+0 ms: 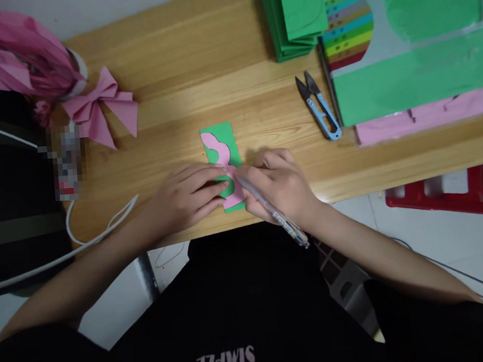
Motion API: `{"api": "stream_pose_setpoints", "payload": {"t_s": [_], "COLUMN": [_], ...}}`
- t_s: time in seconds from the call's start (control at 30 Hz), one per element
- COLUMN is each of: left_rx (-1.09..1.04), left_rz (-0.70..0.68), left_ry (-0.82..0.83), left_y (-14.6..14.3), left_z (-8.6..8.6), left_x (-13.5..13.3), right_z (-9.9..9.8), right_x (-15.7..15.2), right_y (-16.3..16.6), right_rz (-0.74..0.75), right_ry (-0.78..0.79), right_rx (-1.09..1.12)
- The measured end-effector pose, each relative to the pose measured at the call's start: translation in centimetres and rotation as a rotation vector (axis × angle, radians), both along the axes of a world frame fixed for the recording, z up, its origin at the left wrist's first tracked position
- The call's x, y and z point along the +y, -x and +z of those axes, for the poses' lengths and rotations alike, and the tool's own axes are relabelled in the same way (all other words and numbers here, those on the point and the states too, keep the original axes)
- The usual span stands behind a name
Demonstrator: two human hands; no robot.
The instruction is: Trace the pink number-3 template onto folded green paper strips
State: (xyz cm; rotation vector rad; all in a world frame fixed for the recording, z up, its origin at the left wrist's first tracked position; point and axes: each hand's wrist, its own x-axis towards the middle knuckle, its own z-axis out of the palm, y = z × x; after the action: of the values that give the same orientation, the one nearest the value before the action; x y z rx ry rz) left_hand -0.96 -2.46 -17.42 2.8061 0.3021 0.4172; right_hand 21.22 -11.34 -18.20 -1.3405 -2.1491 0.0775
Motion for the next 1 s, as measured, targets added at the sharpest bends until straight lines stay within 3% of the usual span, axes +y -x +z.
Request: {"api": "stream_pose_setpoints", "payload": {"t_s": [0.13,0.27,0.37,0.47,0.53,0.73,1.0], "left_rx": [-0.047,-0.091,-0.116,-0.102,-0.071,-0.020,0.024], "left_rz": [-0.016,-0.019,-0.014,-0.008,-0.003,-0.016,-0.013], "left_ry": [-0.016,-0.036,-0.043,-0.046,-0.049,-0.084,-0.120], "left_y": [0.0,0.0,0.1,0.1,0.2,0.3,0.2], "left_z": [-0.4,-0.8,-1.0,-0.9,-0.8,-0.5,-0.5], "left_x": [0.2,0.3,0.2,0.1,0.0,0.0,-0.2], "right_z": [0.0,0.4,0.9,1.2,1.0,-0.2,0.1], "right_x": [-0.2,-0.2,0.5,1.8,2.7,3.8,3.8], "right_y": [0.1,0.7,1.7,2.5,2.7,2.7,3.4], "right_rz": [-0.024,-0.090,-0.218,-0.391,-0.433,-0.492,-0.509], "right_ry": [0.037,0.176,0.316,0.315,0.271,0.357,0.382], "right_rx": [0.027,0.174,0.476,0.769,0.797,0.806,0.743]}}
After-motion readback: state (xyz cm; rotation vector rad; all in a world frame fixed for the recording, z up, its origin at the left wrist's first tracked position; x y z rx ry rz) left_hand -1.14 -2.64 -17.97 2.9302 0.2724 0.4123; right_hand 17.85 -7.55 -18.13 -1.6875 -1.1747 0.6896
